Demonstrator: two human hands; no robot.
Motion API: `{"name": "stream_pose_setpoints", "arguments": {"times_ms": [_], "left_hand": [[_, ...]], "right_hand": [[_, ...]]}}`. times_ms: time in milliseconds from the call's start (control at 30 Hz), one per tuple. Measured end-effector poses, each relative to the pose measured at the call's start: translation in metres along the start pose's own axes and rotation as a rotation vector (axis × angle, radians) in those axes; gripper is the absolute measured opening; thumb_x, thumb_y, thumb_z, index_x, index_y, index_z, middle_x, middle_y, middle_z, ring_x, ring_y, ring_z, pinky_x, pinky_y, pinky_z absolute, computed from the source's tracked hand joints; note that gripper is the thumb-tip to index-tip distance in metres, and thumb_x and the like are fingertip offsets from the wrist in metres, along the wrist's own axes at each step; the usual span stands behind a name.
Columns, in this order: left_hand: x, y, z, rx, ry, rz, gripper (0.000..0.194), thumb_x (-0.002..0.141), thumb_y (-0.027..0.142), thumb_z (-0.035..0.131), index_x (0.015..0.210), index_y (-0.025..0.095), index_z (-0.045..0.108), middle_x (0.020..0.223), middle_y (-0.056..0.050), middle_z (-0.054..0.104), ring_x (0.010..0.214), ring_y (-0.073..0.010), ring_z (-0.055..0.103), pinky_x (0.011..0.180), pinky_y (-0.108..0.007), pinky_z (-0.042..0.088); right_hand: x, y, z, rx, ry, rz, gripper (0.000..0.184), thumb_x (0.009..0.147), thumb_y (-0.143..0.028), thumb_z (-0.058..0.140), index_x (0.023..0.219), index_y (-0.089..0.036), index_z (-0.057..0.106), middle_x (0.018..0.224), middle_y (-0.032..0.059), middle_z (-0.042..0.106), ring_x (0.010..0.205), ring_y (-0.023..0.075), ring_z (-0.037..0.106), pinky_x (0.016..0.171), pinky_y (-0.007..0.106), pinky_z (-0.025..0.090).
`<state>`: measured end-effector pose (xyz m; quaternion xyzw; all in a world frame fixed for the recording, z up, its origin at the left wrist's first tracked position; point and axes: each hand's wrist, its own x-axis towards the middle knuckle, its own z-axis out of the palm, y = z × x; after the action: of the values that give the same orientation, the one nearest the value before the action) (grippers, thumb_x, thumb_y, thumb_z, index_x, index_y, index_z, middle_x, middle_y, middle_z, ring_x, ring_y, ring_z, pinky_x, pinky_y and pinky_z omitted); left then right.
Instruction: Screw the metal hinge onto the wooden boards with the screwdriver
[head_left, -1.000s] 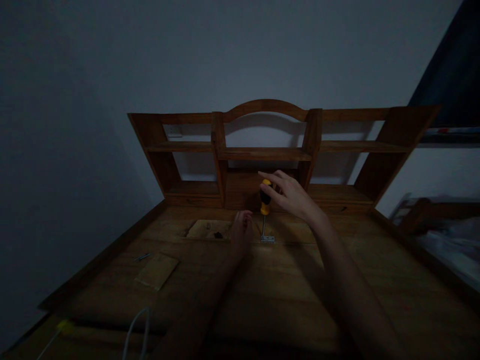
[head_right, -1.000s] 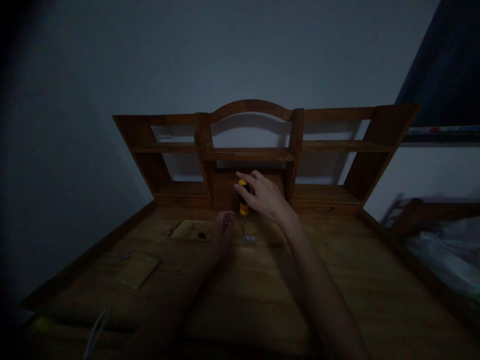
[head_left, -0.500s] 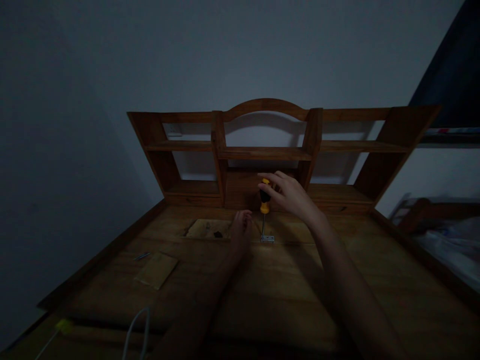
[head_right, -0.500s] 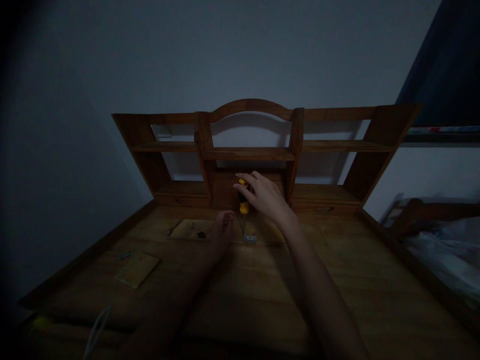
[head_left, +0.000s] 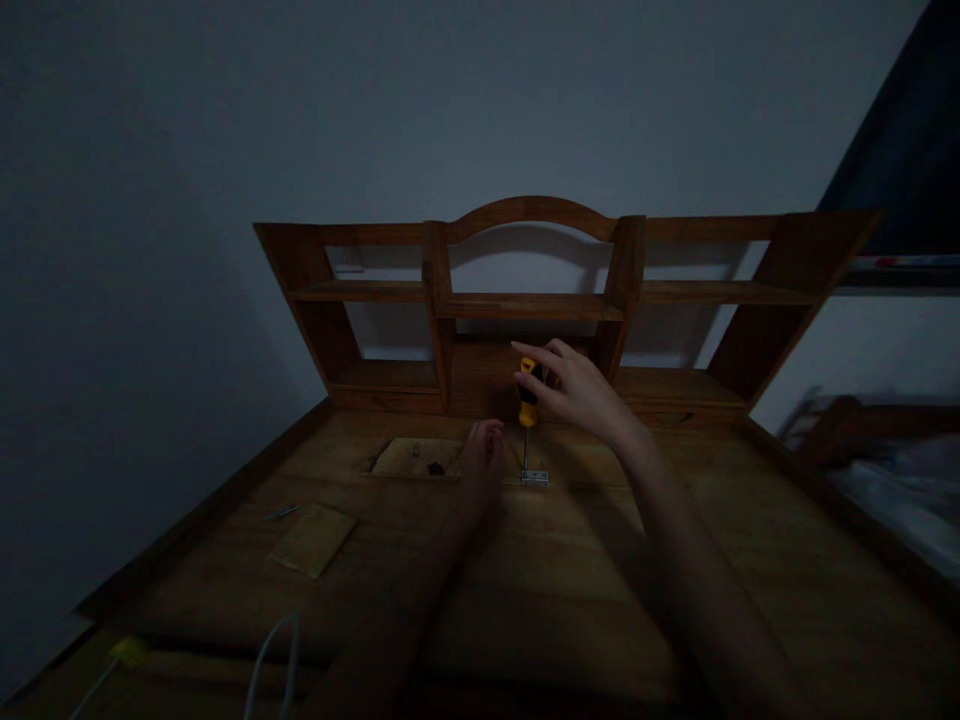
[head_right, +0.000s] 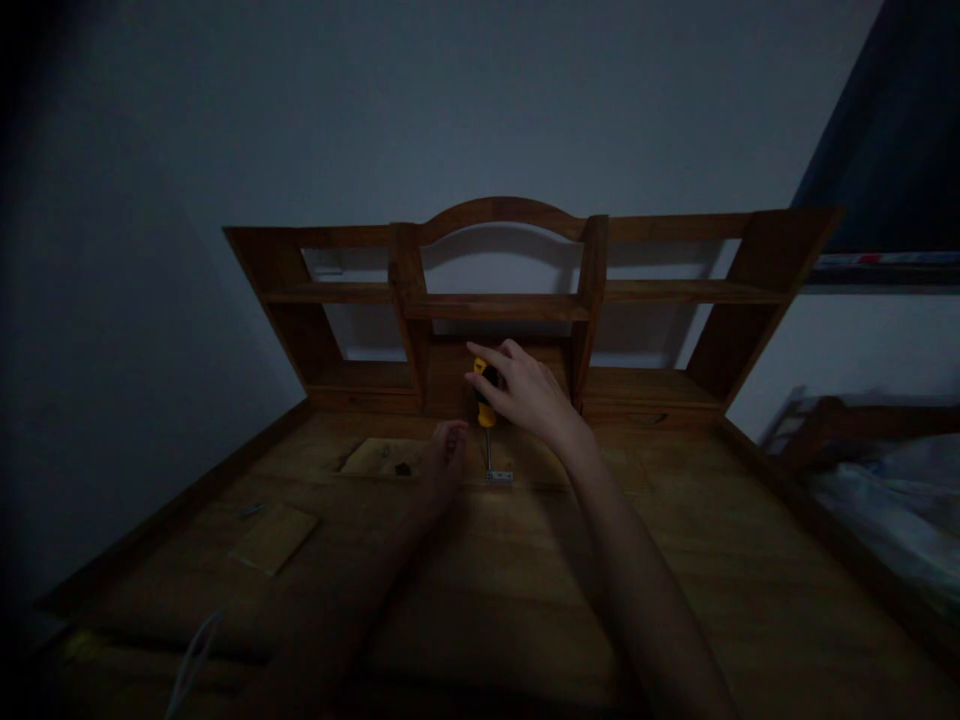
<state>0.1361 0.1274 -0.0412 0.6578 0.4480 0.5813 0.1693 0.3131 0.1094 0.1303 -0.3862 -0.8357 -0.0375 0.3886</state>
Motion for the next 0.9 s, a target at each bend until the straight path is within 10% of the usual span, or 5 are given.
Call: {"name": "stream_pose_setpoints", "arguments": {"times_ms": [600, 900], "left_hand": [[0.0001, -0.0011, -0.0009, 0.000, -0.003, 0.019, 0.021, 0.101, 0.031, 0.043, 0.110, 0.018, 0.057, 0.106, -0.006, 0.059, 0.094, -0.0149, 0.057, 0.081, -0.027, 0.046], [0.0005, -0.0010, -0.0012, 0.013, 0.000, -0.002, 0.020, 0.100, 0.030, 0.043, 0.109, 0.019, 0.057, 0.107, -0.006, 0.060, 0.097, -0.0159, 0.057, 0.085, -0.029, 0.046]], "right_hand": [[-0.0006, 0.0044, -0.0073, 0.089, -0.028, -0.022, 0.049, 0.095, -0.025, 0.053, 0.144, -0.022, 0.052, 0.114, 0.0048, 0.061, 0.086, 0.0144, 0.057, 0.075, 0.026, 0.044], [-0.0010, 0.0006, -0.0024, 0.027, 0.022, -0.029, 0.046, 0.097, -0.044, 0.057, 0.138, -0.025, 0.057, 0.106, 0.0071, 0.057, 0.091, 0.0171, 0.056, 0.081, 0.028, 0.045]]}}
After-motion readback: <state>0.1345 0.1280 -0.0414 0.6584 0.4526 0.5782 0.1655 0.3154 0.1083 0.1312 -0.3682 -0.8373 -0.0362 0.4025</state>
